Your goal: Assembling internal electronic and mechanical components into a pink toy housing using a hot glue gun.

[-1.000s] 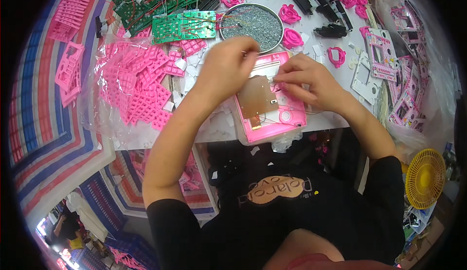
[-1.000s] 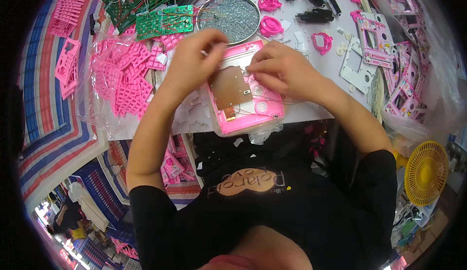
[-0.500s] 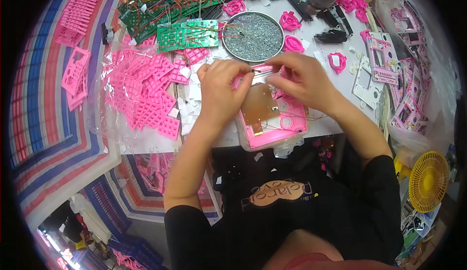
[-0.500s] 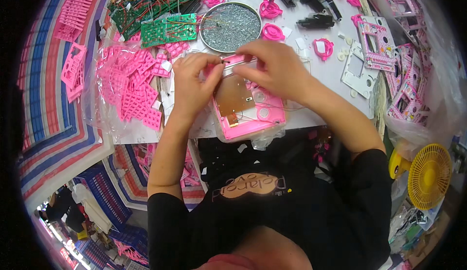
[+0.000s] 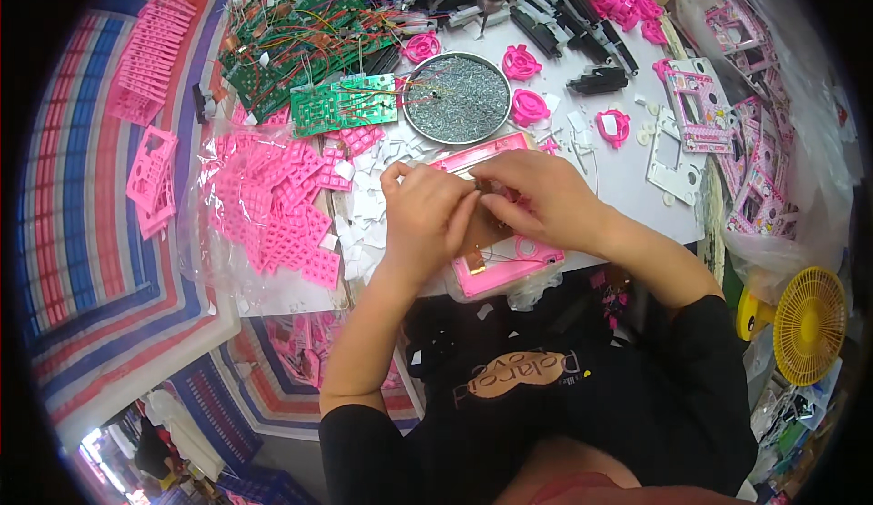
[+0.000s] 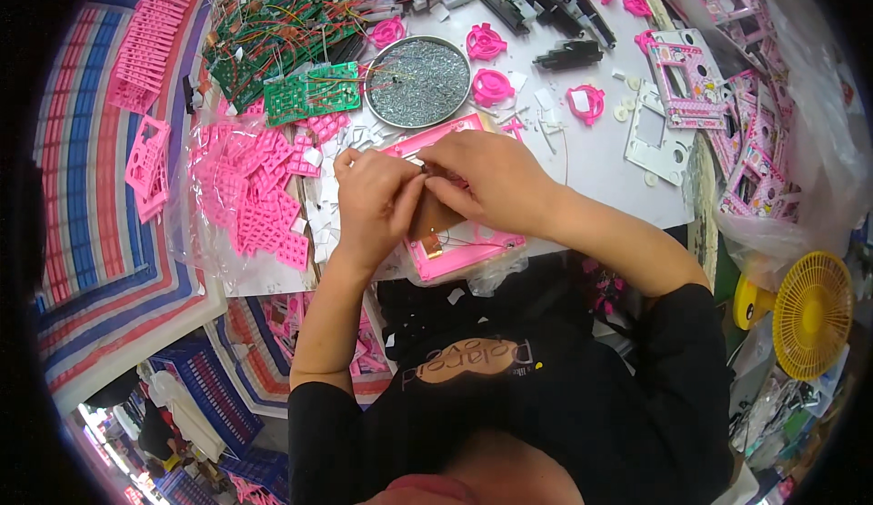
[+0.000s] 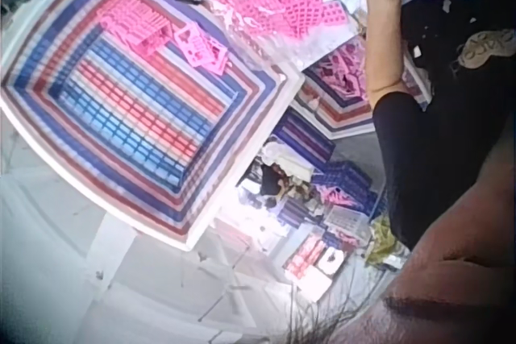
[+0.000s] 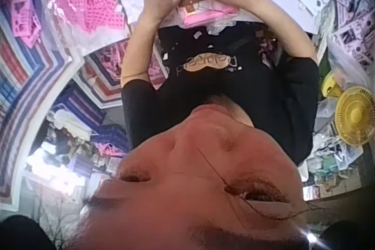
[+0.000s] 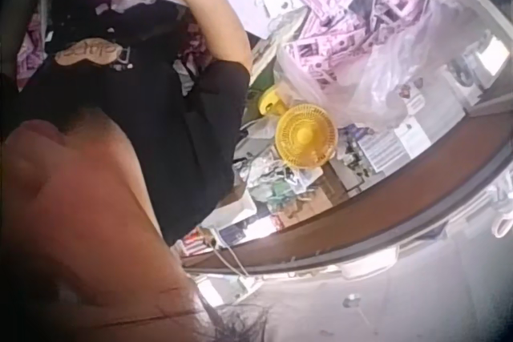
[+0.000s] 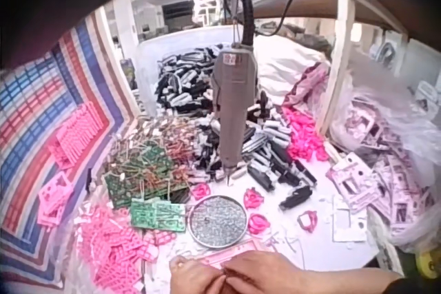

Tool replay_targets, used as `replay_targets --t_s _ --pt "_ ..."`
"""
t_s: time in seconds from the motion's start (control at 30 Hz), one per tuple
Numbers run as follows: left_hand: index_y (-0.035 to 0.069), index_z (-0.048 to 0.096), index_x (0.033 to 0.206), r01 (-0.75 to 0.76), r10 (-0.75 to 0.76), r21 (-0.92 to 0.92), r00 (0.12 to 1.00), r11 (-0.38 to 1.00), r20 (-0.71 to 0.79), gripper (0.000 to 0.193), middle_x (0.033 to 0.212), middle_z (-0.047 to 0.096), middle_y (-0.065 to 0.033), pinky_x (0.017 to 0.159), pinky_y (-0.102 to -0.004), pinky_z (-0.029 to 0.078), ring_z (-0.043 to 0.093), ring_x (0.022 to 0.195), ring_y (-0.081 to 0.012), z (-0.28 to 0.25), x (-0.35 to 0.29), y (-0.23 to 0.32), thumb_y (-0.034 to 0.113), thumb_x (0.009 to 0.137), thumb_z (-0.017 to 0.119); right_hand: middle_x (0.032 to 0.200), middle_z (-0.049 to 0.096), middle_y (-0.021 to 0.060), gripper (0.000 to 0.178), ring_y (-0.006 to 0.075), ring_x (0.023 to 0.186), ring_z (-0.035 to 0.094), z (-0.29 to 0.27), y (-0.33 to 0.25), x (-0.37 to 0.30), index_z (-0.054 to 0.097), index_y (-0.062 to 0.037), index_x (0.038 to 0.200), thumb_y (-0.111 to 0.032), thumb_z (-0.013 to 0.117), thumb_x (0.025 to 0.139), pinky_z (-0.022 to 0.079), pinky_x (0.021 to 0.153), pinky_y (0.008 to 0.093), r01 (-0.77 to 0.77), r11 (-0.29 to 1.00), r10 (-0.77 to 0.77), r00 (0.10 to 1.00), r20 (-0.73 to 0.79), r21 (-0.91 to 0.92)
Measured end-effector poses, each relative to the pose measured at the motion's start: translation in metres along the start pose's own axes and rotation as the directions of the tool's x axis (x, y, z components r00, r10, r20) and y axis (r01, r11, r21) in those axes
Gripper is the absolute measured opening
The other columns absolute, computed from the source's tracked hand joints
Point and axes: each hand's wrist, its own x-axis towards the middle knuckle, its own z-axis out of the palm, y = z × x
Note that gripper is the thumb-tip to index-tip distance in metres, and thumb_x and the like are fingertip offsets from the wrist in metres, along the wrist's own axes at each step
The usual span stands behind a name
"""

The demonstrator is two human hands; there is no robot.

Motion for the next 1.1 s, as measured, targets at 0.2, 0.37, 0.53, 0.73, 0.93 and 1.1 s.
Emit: replay_targets --t_s 0.2,0.37,0.53,0.73,0.93,1.1 --pt "0.007 0.068 0.085 0.138 -0.139 -0.015 0.988 0.990 -0.067 0.007 0.081 0.067 -0.0042 0.083 -0.0374 0.039 0.060 0.077 -0.0221 -0.003 -0.009 0.003 0.007 0.083 0.076 0.092 0.070 0.0122 0.024 0.0308 0.083 0.068 -0.016 0.001 -0.013 0.072 -0.0051 0.102 -0.023 0.072 0.087 0.054 0.072 0.0413 -0.061 0.998 0.058 0.971 0.232 0.006" --pt "0.005 0.072 0.089 0.290 -0.299 -0.117 0.952 0.950 -0.068 0.006 0.078 0.067 -0.0050 0.080 -0.0349 0.041 0.059 0.072 -0.0180 -0.005 -0.010 0.002 0.008 0.085 0.075 0.094 0.070 0.0141 0.027 0.0310 0.084 0.066 -0.047 0.055 0.020 0.072 -0.0048 0.102 -0.026 0.074 0.086 0.055 0.075 0.0432 -0.106 0.988 0.075 0.964 -0.254 -0.111" --pt "0.007 0.073 0.091 0.226 -0.230 -0.059 0.970 0.972 -0.073 0.007 0.081 0.070 -0.0017 0.082 -0.0334 0.038 0.061 0.071 -0.0161 -0.003 -0.012 0.004 0.007 0.085 0.075 0.111 0.068 0.0157 0.044 0.0373 0.107 0.061 -0.062 0.167 0.083 0.059 -0.0057 0.119 -0.025 0.076 0.083 0.053 0.089 0.0476 -0.353 0.633 0.124 0.925 -0.360 -0.689" --pt "0.008 0.073 0.092 0.175 -0.173 -0.001 0.974 0.985 -0.149 0.008 0.081 0.070 -0.0015 0.081 -0.0337 0.038 0.059 0.069 -0.0156 -0.007 -0.022 0.000 0.007 0.085 0.076 0.107 0.070 0.0154 0.041 0.0361 0.100 0.065 -0.067 0.109 0.056 0.064 -0.0041 0.119 -0.015 0.076 0.081 0.053 0.085 0.0446 -0.276 0.918 0.131 0.888 -0.440 -0.285" --pt "0.010 0.071 0.090 0.287 -0.299 -0.102 0.946 0.952 -0.126 0.007 0.084 0.071 -0.0018 0.083 -0.0377 0.037 0.063 0.077 -0.0204 -0.007 -0.023 -0.004 0.009 0.084 0.076 0.114 0.067 0.0101 0.042 0.0326 0.102 0.063 -0.039 0.014 -0.007 0.065 -0.0069 0.116 -0.014 0.080 0.078 0.053 0.086 0.0422 0.141 0.985 -0.128 0.984 0.122 -0.103" --pt "0.011 0.071 0.092 0.150 -0.150 -0.005 0.985 0.989 -0.085 0.010 0.083 0.070 -0.0011 0.084 -0.0383 0.037 0.062 0.077 -0.0202 -0.011 -0.015 -0.007 0.010 0.084 0.077 0.122 0.064 0.0129 0.049 0.0347 0.112 0.057 -0.010 0.008 0.000 0.063 -0.0046 0.120 -0.019 0.081 0.077 0.051 0.093 0.0437 0.180 0.979 -0.168 0.978 0.124 -0.092"
